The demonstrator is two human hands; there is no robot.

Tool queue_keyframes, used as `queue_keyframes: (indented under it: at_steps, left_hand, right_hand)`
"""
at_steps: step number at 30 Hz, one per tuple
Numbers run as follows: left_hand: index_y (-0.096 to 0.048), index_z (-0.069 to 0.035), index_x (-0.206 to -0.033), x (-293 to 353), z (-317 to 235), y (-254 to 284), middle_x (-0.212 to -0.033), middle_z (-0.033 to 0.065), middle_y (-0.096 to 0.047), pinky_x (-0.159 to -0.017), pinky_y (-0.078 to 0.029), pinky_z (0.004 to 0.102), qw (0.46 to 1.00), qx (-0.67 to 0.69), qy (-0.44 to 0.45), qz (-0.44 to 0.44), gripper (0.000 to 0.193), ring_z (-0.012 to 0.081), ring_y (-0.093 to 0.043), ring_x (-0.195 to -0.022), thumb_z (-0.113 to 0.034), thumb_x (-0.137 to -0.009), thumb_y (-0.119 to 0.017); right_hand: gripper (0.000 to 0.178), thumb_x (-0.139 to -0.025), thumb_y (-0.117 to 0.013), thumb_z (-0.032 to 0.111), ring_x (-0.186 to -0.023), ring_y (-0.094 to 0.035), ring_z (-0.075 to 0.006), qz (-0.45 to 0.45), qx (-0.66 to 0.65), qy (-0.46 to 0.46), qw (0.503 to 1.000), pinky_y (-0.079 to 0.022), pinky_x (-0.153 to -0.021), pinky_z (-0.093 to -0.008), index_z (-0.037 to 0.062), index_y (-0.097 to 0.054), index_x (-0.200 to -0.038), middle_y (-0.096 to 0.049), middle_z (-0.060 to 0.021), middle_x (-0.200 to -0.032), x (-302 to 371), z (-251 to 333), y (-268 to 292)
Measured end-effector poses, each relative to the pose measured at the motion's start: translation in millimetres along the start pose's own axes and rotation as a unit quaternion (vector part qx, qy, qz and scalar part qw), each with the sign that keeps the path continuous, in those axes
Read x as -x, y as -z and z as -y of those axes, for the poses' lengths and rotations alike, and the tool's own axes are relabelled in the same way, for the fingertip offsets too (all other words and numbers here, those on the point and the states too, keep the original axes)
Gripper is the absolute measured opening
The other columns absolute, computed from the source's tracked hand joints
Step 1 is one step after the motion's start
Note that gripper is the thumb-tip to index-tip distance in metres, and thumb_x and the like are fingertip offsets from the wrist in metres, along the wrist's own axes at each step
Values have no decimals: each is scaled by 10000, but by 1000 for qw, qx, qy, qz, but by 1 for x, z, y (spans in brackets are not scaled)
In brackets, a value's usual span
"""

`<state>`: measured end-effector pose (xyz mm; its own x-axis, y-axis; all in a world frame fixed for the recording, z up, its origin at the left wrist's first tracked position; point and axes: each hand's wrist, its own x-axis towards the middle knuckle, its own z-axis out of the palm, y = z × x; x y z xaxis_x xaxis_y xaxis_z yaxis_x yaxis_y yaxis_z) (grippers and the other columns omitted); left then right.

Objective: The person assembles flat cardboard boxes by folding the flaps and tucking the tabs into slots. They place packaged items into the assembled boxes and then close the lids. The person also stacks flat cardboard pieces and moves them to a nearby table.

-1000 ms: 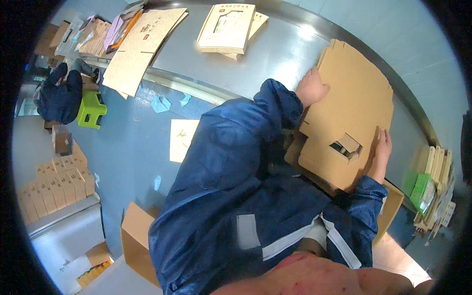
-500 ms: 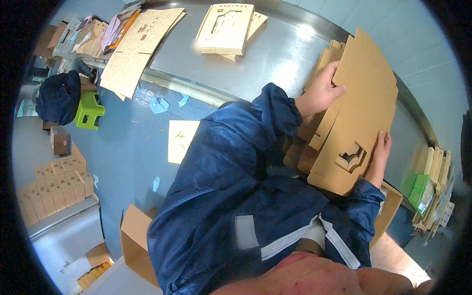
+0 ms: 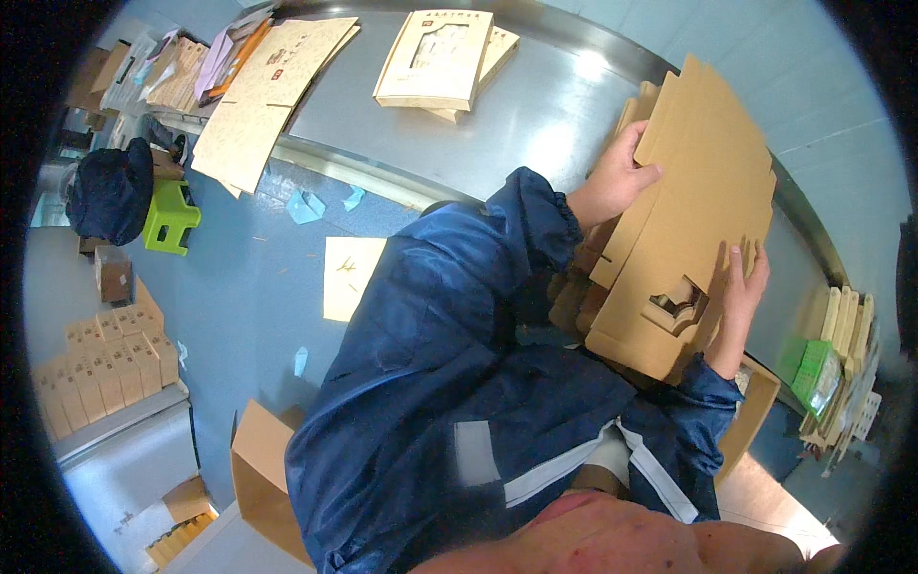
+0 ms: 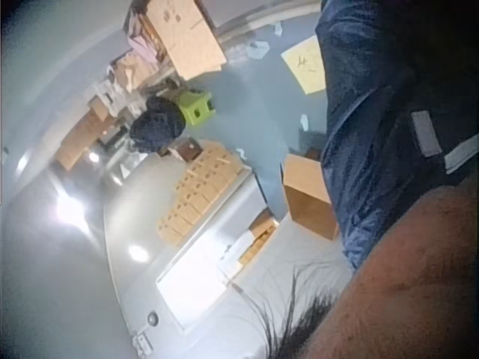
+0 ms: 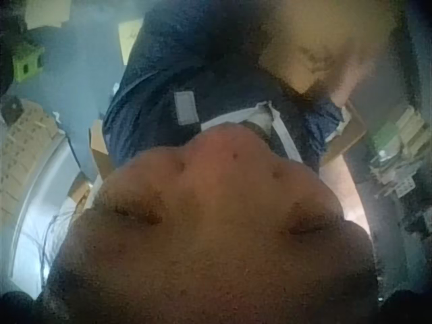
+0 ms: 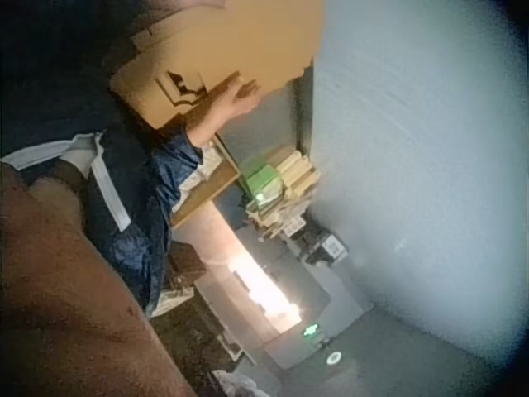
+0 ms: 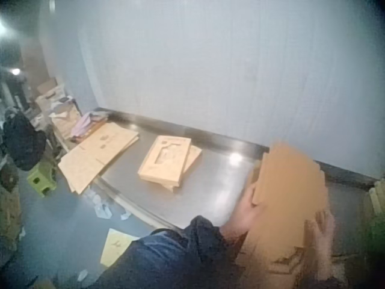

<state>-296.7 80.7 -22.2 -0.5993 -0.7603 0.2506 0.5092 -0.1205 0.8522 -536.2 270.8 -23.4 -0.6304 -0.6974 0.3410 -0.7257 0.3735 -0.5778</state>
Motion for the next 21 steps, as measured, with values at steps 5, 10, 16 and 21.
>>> queue_keyframes:
  at_steps: [5, 10, 16, 21]
  left_hand:
    - [-317, 4, -1455, -8, 17, 12, -1280, 163, -550, -985, -500, 372, 999, -49, -8, -22, 585, 239, -580, -1173, -3, -935, -584]
    - [-428, 6, -1421, -48, -16, 85, -1169, 247, -610, -879, -502, 431, 871, -441, -39, -215, 630, 362, -626, -1013, -260, -910, -682]
    - [-524, 86, -1302, -15, -84, 299, -1241, 269, -604, -908, -510, 456, 608, -619, 4, -497, 755, 384, -616, -1089, -336, -758, -834]
    - [-481, -165, -1424, 92, -147, 424, -1220, 170, -642, -808, -571, 405, 652, -714, 80, -242, 728, 281, -656, -1018, -190, -777, -814]
  right_hand:
    - [614, -944, -654, 349, -1327, -455, -384, 4, -60, -13, 998, -336, -1126, -453, -49, -494, -1382, -479, -258, -1430, 7, 25, -5]
    - [569, -976, -567, 411, -1353, -417, -394, 74, 232, 94, 965, -319, -1128, -499, 43, -499, -1404, -455, -230, -1464, 36, 1, -37]
    - [535, -993, -537, 398, -1358, -417, -381, 38, 254, 103, 961, -323, -1119, -513, 66, -502, -1411, -458, -207, -1470, 44, 11, -32]
    - [535, -968, -565, 400, -1363, -410, -387, 53, 197, 116, 972, -318, -1118, -515, 86, -520, -1398, -466, -199, -1464, 40, 25, -59]
